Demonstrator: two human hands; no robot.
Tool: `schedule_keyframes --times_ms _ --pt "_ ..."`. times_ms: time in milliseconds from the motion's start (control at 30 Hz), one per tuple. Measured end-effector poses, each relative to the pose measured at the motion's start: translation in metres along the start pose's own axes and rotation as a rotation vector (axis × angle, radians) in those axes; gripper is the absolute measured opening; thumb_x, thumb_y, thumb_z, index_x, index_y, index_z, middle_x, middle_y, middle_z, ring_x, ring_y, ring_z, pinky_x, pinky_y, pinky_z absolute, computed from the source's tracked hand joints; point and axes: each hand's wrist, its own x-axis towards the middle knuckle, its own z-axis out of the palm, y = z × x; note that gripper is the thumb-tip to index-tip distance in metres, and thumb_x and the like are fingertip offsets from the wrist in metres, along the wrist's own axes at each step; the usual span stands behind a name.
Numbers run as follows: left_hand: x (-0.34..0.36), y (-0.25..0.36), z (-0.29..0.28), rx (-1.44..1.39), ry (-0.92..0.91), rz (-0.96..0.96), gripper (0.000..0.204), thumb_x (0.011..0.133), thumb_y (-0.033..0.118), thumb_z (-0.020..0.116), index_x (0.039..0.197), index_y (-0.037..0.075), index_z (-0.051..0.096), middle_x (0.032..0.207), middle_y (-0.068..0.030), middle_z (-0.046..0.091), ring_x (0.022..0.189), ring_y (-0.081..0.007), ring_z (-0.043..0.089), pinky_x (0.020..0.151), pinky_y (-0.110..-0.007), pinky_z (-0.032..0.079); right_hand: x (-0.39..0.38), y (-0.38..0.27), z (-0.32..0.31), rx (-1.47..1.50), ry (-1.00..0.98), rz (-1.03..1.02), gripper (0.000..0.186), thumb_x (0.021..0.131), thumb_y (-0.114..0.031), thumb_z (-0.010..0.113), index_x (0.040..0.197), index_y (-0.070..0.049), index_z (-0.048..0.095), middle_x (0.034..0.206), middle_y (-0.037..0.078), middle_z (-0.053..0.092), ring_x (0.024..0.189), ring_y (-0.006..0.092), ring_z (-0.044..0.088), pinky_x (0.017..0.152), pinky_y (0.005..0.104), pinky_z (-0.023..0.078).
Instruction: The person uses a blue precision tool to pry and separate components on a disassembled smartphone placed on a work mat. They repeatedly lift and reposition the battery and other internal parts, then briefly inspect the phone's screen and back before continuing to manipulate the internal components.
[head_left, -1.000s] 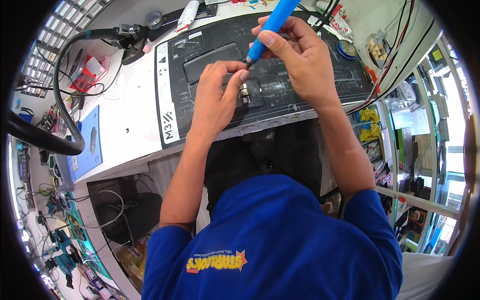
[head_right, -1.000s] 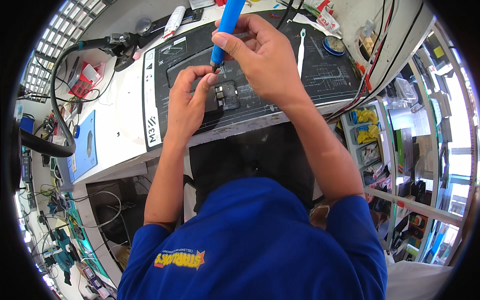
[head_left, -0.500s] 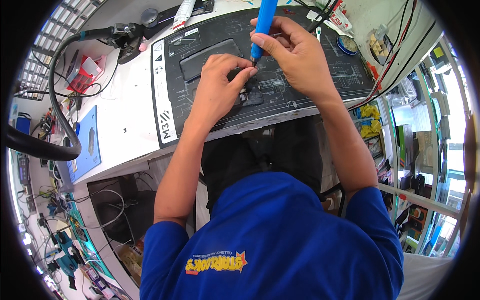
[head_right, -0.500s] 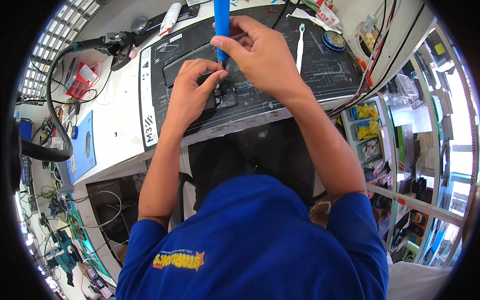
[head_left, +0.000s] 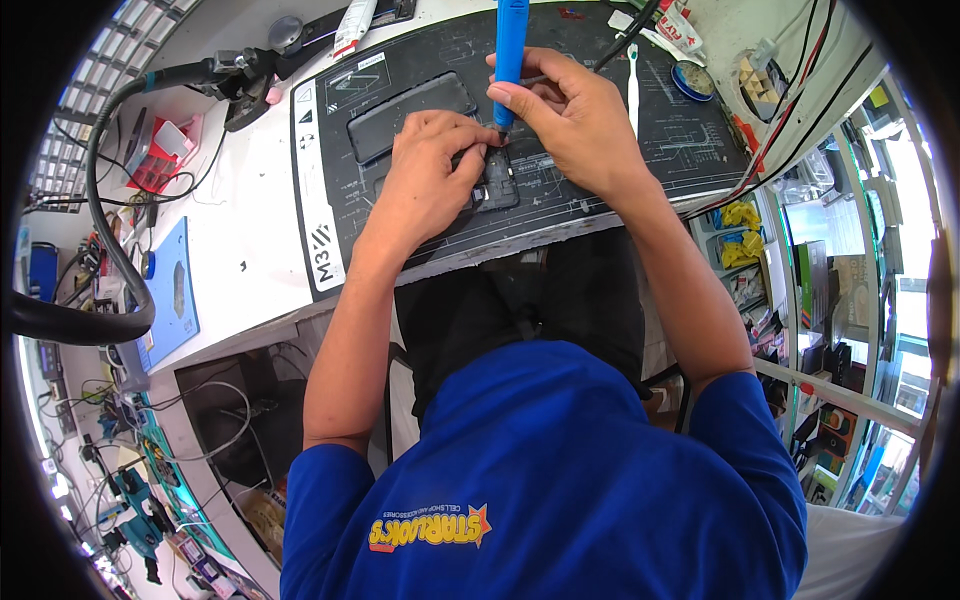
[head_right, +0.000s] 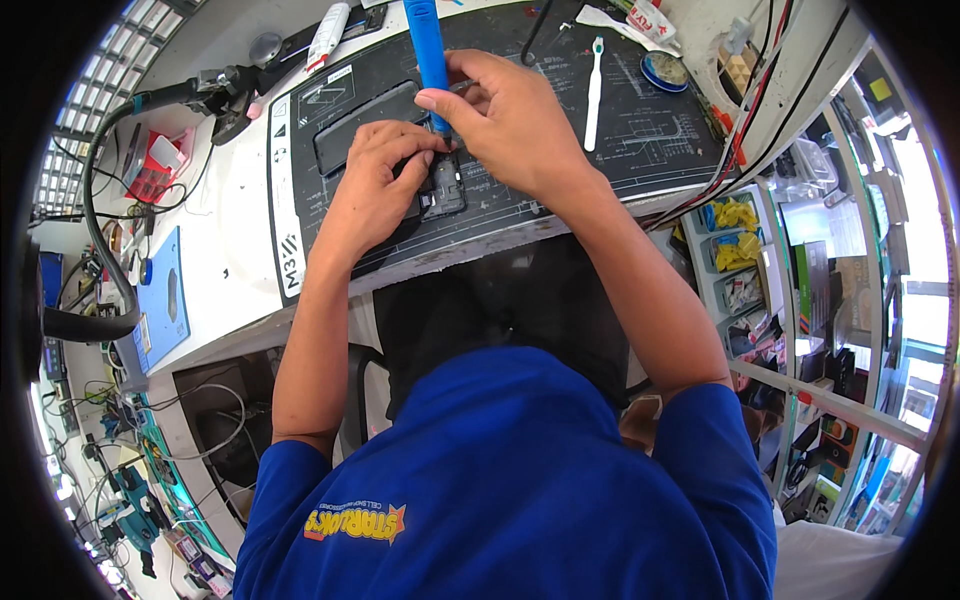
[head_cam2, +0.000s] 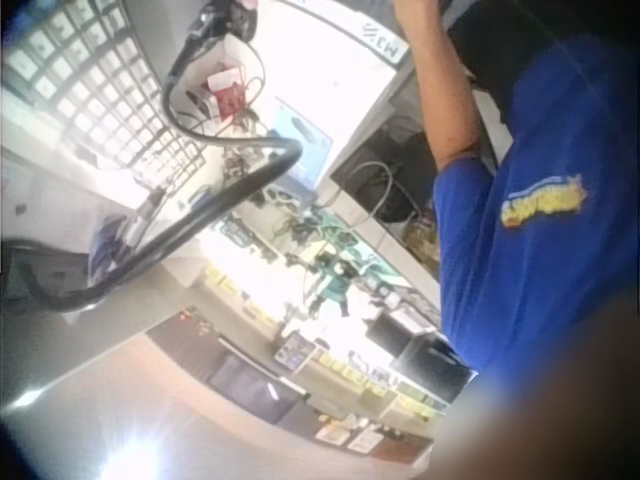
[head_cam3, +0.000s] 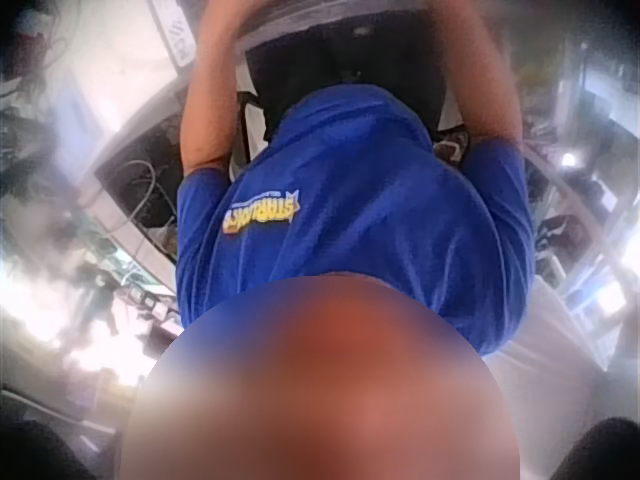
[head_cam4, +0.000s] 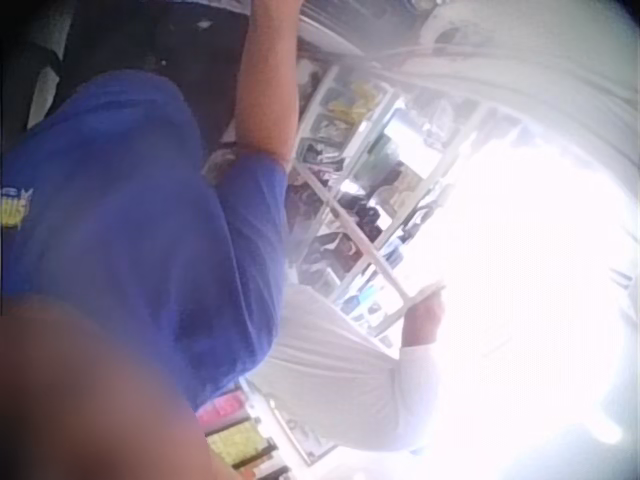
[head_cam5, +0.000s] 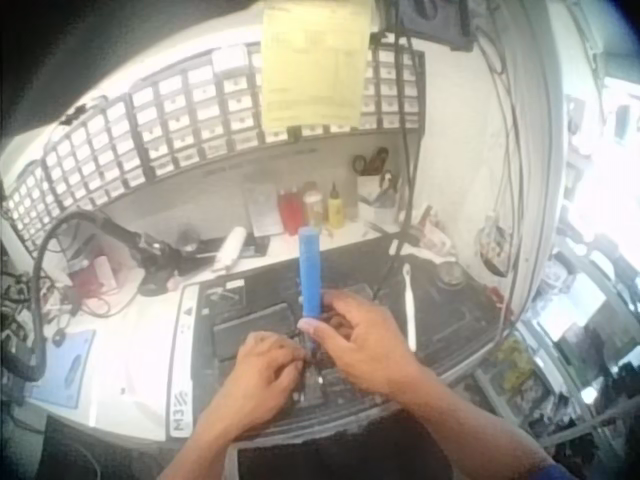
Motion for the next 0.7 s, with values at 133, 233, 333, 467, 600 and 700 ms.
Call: schedule_keyframes --times_ms 133,233,333,467,600,700 --pt "-0.0018 0.0010 -0.0003 0.005 0.001 -0.010 0.022 0.105 0.010 0.066 0.120 0.007 0.081 0.128 -0.0045 0.076 0.138 -0.0301 0.055 0.123 -0.045 0.043 -0.0005 0.0015 0.0035 0.010 0.031 -0.065 0.043 0.106 -0.028 0.081 0.134 0.003 0.073 0.112 0.013 0.080 0.087 0.0162 0.076 0.078 0.0325 0.062" --pt "-0.0022 0.0012 0.0002 0.007 0.004 -0.012 0.022 0.105 0.010 0.066 0.120 0.006 0.081 0.128 -0.0052 0.076 0.138 -0.0306 0.055 0.121 -0.044 0.044 -0.0007 0.0039 0.0048 0.029 0.032 -0.049 0.044 0.105 -0.027 0.081 0.135 0.003 0.073 0.113 0.014 0.080 0.089 0.0174 0.077 0.080 0.0330 0.062" --pt "-0.0014 0.0009 0.0007 0.022 0.016 0.007 0.021 0.105 0.010 0.066 0.120 0.006 0.081 0.128 -0.0063 0.076 0.136 -0.0314 0.056 0.121 -0.045 0.045 -0.0013 0.0057 0.0054 0.000 0.042 -0.093 0.044 0.106 -0.027 0.081 0.137 0.003 0.072 0.115 0.014 0.079 0.091 0.0189 0.079 0.082 0.0336 0.063" --pt "-0.0015 0.0005 0.0013 0.031 0.026 0.032 0.021 0.105 0.010 0.066 0.119 0.005 0.081 0.127 -0.0077 0.076 0.134 -0.0324 0.057 0.121 -0.045 0.045 -0.0020 0.0059 0.0060 -0.016 0.029 -0.080 0.045 0.106 -0.028 0.081 0.138 0.002 0.072 0.116 0.015 0.079 0.093 0.0199 0.079 0.084 0.0342 0.064" --pt "-0.0024 0.0005 0.0014 0.035 0.036 0.033 0.021 0.105 0.009 0.067 0.119 0.005 0.081 0.126 -0.0077 0.076 0.134 -0.0326 0.058 0.121 -0.045 0.045 -0.0033 0.0050 0.0067 -0.030 0.032 -0.082 0.045 0.106 -0.028 0.081 0.138 0.002 0.072 0.116 0.015 0.079 0.094 0.0200 0.079 0.084 0.0342 0.064" --pt "-0.0035 0.0014 0.0007 0.047 0.040 0.032 0.021 0.105 0.010 0.067 0.120 0.005 0.081 0.127 -0.0078 0.076 0.134 -0.0326 0.058 0.121 -0.046 0.045 -0.0036 0.0050 0.0065 -0.025 0.031 -0.064 0.045 0.105 -0.029 0.082 0.136 0.002 0.072 0.115 0.014 0.080 0.094 0.0198 0.079 0.085 0.0344 0.064"
